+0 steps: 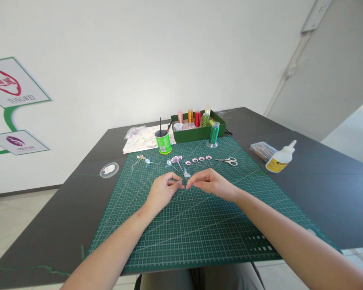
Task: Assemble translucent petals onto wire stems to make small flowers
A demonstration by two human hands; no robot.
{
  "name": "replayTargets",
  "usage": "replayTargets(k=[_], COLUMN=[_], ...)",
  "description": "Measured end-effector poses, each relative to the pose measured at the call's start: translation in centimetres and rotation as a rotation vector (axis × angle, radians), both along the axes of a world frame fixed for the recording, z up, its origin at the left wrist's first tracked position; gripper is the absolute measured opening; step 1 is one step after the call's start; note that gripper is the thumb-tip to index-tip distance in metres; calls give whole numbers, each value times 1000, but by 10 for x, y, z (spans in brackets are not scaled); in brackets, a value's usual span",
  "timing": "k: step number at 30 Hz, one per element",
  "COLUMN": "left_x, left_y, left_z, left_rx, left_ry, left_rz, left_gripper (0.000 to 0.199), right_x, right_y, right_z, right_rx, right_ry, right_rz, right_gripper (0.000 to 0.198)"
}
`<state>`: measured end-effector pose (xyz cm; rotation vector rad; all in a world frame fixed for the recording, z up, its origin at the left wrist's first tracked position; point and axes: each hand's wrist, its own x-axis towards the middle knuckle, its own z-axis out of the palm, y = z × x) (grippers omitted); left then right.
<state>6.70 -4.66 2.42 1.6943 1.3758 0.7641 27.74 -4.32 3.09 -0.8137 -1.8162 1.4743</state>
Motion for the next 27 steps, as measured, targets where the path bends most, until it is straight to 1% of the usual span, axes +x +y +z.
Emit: replayTargets(k=[3, 7, 12, 16, 20, 27], left_x=[-1, 1, 3, 5, 7, 7], left_y=[-1, -4, -10, -14, -16, -18], left_z=[0, 0, 0, 3, 6, 10], left_rx=[-19, -41, -30, 3, 67, 179], left_ry=[1, 15, 47, 68, 122, 182], left_rz=[-53, -163, -261, -293, -327, -314], left_gripper=[13, 11, 7, 7, 8, 8], right_x=[2, 3, 2, 2, 0, 2], right_y=[-1, 0, 1, 1, 3, 10], right_z=[0, -5, -7, -7, -8, -14], right_rx=[-49, -119, -136, -145, -150, -239], right_ry=[47, 101, 161, 188, 156, 121], right_rz=[-13, -23, -40, -89, -133, -245], right_gripper=[28, 28, 25, 26, 29, 30])
